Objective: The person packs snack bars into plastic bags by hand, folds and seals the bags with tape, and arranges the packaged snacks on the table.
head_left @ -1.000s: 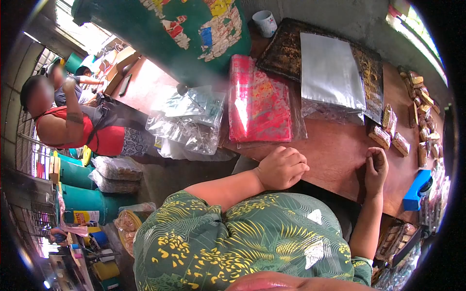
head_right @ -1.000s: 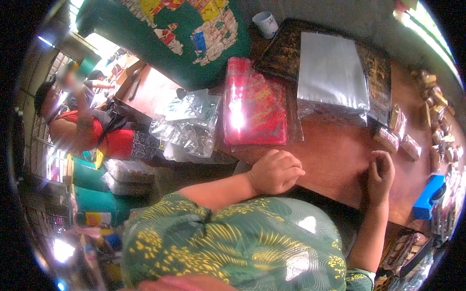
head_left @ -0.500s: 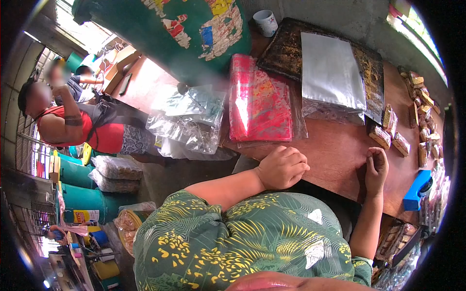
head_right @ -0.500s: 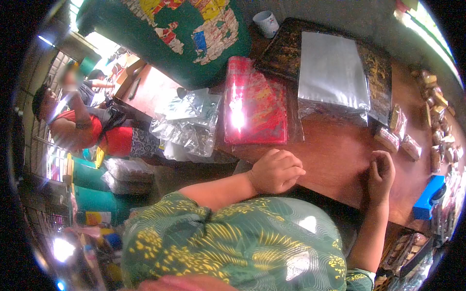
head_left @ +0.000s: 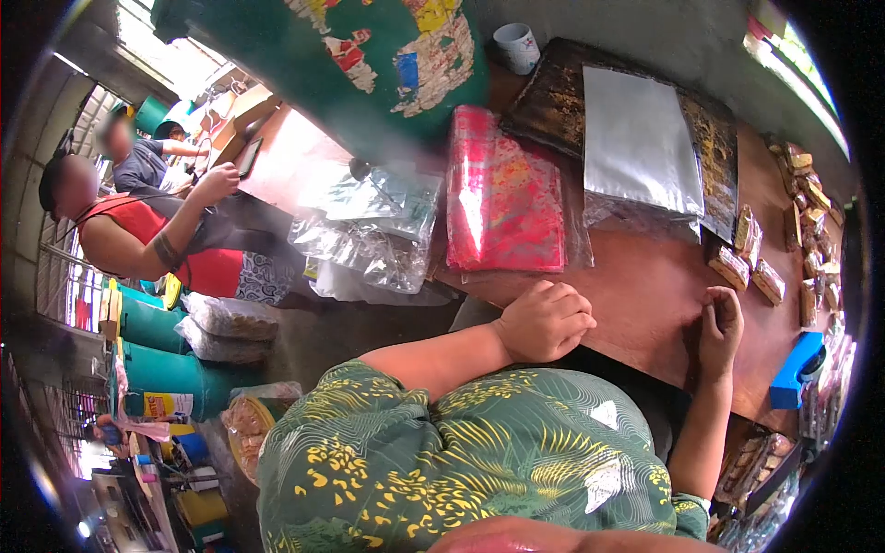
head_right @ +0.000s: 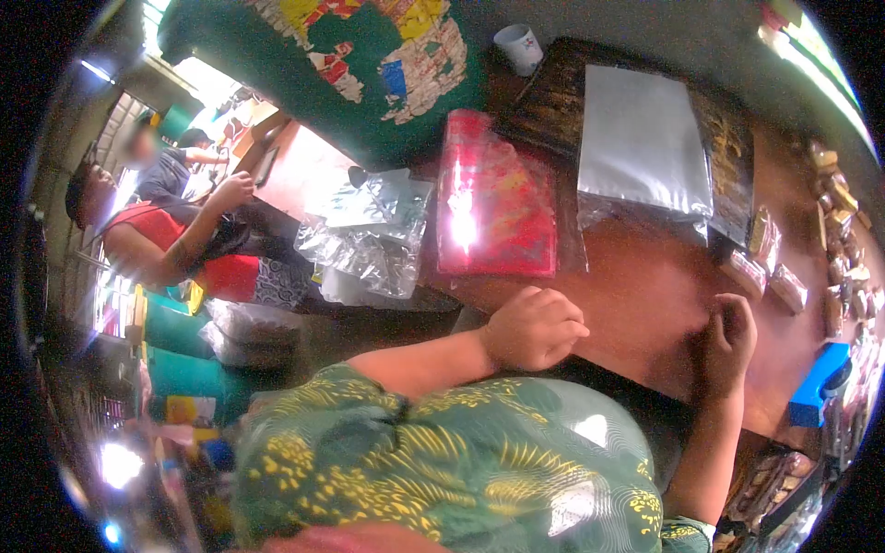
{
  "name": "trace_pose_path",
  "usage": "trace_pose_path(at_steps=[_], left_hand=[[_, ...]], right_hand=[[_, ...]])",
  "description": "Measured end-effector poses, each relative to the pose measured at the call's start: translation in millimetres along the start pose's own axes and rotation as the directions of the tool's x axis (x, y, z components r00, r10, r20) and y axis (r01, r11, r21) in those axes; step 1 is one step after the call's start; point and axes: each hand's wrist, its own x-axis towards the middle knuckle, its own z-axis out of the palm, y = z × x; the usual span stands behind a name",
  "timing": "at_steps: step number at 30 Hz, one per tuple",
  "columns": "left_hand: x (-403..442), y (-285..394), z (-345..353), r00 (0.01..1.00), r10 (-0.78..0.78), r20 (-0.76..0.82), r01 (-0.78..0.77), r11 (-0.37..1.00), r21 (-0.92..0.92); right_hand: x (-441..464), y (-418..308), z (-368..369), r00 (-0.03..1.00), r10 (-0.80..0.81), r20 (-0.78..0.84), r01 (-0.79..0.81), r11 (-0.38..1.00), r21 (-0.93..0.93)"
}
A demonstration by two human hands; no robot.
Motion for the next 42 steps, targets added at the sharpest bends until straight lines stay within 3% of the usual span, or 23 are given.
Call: trace_pose_path(at_steps=[42], left_hand=[[3.4, 3.0, -2.6, 1.0, -0.016, 0.025, 0.015, 1.0, 0.013]], right_hand=[[-0.9, 7.0, -9.4, 0.999, -0.009, 0.034, 0.009, 1.0, -0.003]])
